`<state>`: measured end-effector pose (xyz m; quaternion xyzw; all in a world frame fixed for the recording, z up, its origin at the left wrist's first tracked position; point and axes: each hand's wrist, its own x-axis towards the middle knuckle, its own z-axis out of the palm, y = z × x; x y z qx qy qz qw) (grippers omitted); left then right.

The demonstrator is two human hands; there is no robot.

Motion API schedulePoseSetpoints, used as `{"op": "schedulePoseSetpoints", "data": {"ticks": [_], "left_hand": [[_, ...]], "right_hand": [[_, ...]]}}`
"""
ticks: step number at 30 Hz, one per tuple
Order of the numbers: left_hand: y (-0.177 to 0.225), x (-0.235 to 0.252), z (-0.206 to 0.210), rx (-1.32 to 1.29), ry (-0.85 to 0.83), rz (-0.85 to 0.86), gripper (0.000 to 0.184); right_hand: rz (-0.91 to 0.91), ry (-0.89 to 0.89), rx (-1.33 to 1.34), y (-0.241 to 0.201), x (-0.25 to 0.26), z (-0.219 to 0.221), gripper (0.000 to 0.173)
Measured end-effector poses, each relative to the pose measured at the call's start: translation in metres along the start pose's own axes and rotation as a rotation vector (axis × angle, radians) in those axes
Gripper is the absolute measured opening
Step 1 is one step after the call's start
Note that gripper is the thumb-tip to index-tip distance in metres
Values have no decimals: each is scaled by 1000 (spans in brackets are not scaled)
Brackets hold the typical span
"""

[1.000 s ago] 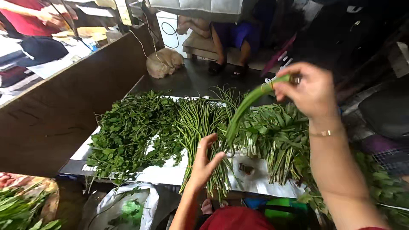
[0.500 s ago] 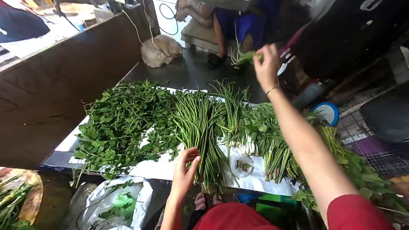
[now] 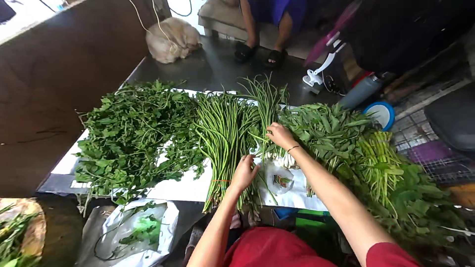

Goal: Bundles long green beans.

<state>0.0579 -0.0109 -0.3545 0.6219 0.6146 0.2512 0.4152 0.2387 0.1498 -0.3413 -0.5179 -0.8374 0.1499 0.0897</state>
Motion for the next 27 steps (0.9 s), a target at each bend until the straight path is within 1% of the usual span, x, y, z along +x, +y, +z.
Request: {"op": "schedulePoseSetpoints", "data": {"ticks": [3,5,6,7,10,11,12,15,18,21,23,25,26,27], "left_hand": [[2,54,28,103,139,-45,60],[3,85,39,259,237,-2,61],[0,98,41,325,245,44,58],[-1,109,41,379,215,86,53],[0,124,29,437,12,120,27],[2,124,20,396,-18,142,24],[5,122,8,337,-10,174,23],[28,110,-44,198,79,261,27],[63,93,-97,87,216,386,29],[104,73,-137,-17,303,512,28],[127,57,-152,-109,308,576,23],[145,40,-160,-214,278,610,19],[153,32,-160,-277,255,617,18],[160,24,-160,-356,222,615,17]], "right_hand": [[18,98,157,-16,-33,-23,25],[43,148,247,-17,-50,-25,24],[57,151,302,-16,-61,-22,24],[79,130,353,-15,-73,-20,24],[130,47,477,-6,-114,-5,28],[135,54,525,-1,-126,1,28],[140,68,572,3,-135,3,27],[188,78,665,6,-149,-4,24],[198,99,698,-6,-141,-24,22],[96,245,721,-24,-123,-37,23],[54,390,720,-41,-113,-45,34],[10,541,687,-57,-106,-54,51],[-24,593,656,-64,-103,-59,61],[-59,605,630,-72,-102,-65,69]]}}
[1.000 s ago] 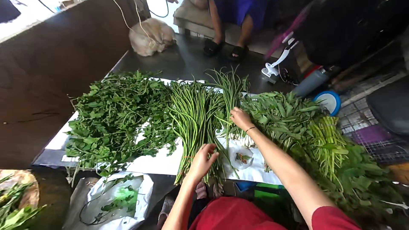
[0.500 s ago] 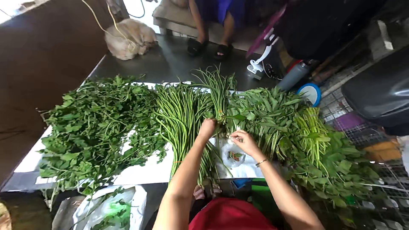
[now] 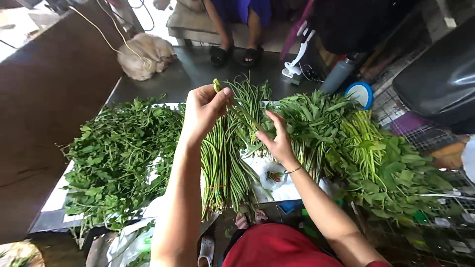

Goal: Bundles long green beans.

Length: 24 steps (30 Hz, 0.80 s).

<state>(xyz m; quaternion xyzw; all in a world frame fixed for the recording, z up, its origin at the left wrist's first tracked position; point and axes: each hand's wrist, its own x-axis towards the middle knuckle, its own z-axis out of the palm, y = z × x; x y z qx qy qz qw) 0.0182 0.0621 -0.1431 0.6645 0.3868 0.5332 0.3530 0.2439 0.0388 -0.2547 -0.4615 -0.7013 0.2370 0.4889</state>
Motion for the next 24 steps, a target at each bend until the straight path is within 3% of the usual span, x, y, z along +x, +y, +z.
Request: {"op": "schedulePoseSetpoints", "data": {"ticks": [2,5,8,11,19,21,24], "left_hand": [[11,-6,7,-184,-3,-45,21],[7,-12,19,-318,51,-112,23],[-16,-21,27,-343,90,-211,23],[-37,-40,32,-369,61,-333,28],[-89,-99,32,-304,139,-551,31],[-103,-120,24,-163,167,-556,30],[-123,-158,8,205,146,-535,38]], "right_hand": [[-32,-89,32,-19,3,2,70],[155,-295,432,-34,-3,5,25],[400,-419,826,-26,-15,-5,26],[510,-376,936,-14,-26,-21,24],[564,-318,959,9,-43,-44,24],[572,-257,833,18,-43,-56,24],[616,-45,439,46,-35,-96,28]]}}
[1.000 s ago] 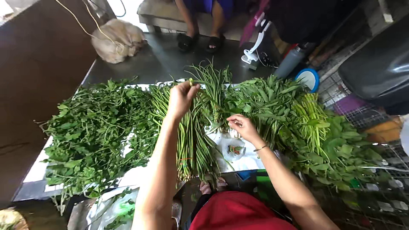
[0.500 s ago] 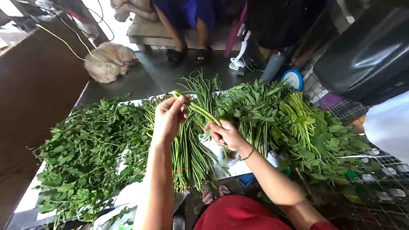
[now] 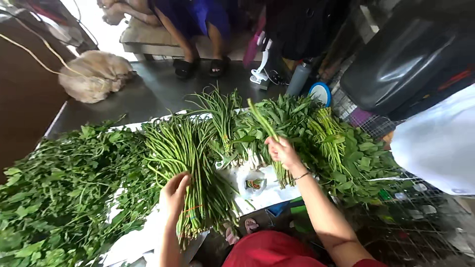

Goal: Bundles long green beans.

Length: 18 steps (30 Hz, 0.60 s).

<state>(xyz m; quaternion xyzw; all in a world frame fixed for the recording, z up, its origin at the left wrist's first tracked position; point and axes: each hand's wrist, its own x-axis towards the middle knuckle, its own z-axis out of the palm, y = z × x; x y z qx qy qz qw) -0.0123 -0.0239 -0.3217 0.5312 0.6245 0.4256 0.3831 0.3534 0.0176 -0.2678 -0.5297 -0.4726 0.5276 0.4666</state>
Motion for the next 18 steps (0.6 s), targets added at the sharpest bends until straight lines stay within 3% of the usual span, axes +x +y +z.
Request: {"op": "schedulePoseSetpoints", "data": {"ticks": [5,10,13,15,18], "left_hand": [[-53,-39,-15,370,45,-11,41],[-70,-65,-2,477,42,36,39],[-63,-72,2,465,66,-59,47],[-63,-74,4,430,101,-132,50],[-73,-75,4,391,129,-200,46]], "right_hand": [[119,457,-607,9,36,-101,45],[295,394,-905,35,58,-150,55],[128,451,-1097,19,50,-128,55],[-32,433,-1084,-2,36,-87,51],[-136,91,-930,-3,15,2,40]]}}
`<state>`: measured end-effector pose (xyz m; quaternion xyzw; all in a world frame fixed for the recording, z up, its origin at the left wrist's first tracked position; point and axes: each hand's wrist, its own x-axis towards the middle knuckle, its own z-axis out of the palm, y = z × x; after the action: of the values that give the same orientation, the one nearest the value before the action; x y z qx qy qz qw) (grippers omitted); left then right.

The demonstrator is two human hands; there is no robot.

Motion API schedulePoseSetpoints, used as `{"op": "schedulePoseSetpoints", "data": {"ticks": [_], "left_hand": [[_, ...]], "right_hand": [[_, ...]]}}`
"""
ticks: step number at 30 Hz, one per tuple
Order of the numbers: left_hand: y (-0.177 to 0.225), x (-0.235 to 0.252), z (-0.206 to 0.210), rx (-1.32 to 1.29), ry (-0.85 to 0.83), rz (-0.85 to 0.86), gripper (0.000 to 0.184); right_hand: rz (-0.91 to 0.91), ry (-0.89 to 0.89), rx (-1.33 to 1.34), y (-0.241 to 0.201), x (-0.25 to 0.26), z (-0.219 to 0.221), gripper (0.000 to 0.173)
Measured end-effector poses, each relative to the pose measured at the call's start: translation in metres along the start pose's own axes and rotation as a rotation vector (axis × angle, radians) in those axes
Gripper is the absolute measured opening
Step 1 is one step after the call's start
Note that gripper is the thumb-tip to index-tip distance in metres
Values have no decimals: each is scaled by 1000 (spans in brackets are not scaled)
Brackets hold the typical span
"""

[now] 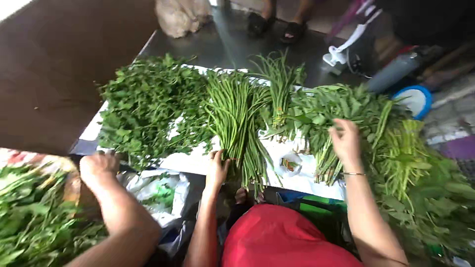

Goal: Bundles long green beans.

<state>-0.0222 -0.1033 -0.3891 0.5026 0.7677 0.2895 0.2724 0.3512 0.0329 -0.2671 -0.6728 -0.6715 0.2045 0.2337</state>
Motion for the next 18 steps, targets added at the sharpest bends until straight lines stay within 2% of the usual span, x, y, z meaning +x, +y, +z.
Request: {"op": "schedulePoseSetpoints", "data": {"ticks": [3,6,10,15,18], "left_hand": [[-8,-4,0,16,-12,-26,40],[-8,-17,0,48,16,-13,36],[-9,-33,3,48,32,5,35],[-13,-33,1,45,43,16,32],[-13,-27,-7,75,-8,1,29]], "right_hand": [[-72,-481,107,-40,-18,84,31],[-31,-749,64,-41,-28,153,29],[-13,-794,-75,-30,-37,185,33],[43,-689,-82,-21,-41,175,31],[124,-766,-158,-9,-38,175,35]]}}
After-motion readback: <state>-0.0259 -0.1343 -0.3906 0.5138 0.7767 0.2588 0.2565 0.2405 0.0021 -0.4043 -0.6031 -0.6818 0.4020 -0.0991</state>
